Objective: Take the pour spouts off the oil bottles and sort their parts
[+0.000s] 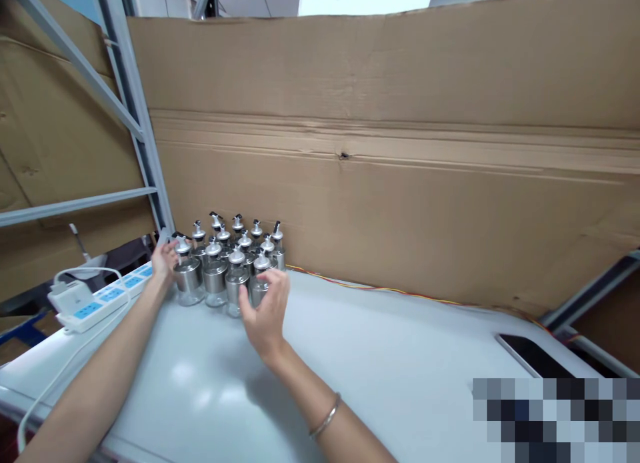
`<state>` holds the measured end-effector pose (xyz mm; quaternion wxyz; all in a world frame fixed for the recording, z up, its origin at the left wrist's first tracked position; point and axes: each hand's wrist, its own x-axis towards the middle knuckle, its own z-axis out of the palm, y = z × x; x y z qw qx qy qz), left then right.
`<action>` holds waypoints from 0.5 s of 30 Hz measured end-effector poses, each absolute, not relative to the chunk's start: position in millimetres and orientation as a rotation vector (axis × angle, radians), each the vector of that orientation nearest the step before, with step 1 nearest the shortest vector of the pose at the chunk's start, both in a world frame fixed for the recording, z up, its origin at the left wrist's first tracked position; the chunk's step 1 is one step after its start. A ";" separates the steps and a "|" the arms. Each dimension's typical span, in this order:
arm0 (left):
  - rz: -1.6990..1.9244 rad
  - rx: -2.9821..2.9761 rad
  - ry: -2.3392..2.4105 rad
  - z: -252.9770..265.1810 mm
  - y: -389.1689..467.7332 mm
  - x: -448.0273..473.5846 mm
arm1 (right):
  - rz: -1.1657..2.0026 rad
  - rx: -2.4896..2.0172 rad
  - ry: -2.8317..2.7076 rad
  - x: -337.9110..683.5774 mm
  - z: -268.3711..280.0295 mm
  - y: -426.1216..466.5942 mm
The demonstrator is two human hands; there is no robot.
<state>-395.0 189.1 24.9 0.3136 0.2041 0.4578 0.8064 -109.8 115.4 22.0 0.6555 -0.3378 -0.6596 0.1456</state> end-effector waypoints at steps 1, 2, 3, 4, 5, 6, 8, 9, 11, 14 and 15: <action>2.221 0.521 1.228 35.8 187.2 -398.9 | 0.310 -0.798 -1.440 -107.8 24.4 119.9; 2.326 0.507 1.244 48.0 184.7 -402.1 | 0.314 -0.834 -1.405 -106.2 26.3 125.1; 2.434 0.501 1.258 60.9 181.6 -403.7 | 0.335 -0.869 -1.389 -105.0 27.8 130.8; 2.536 0.504 1.270 74.1 178.2 -402.9 | 0.368 -0.898 -1.394 -104.3 29.1 136.3; 2.630 0.524 1.274 87.1 174.3 -398.9 | 0.406 -0.921 -1.409 -104.0 30.3 141.2; 2.719 0.557 1.272 99.3 170.0 -391.1 | 0.443 -0.936 -1.430 -104.1 31.3 145.4; 2.839 0.711 1.242 118.7 159.8 -363.0 | 0.531 -0.935 -1.478 -105.3 33.2 150.9; 2.907 0.909 1.206 125.1 153.8 -343.1 | 0.589 -0.920 -1.495 -106.1 34.0 152.4; 2.903 1.256 1.130 129.5 140.7 -295.4 | 0.710 -0.885 -1.512 -107.1 35.2 154.3; 2.530 1.685 1.001 115.3 123.6 -223.1 | 0.817 -0.821 -1.556 -104.4 35.2 156.4; 2.373 1.836 0.958 106.2 120.4 -203.7 | 0.826 -0.795 -1.587 -102.0 34.6 157.0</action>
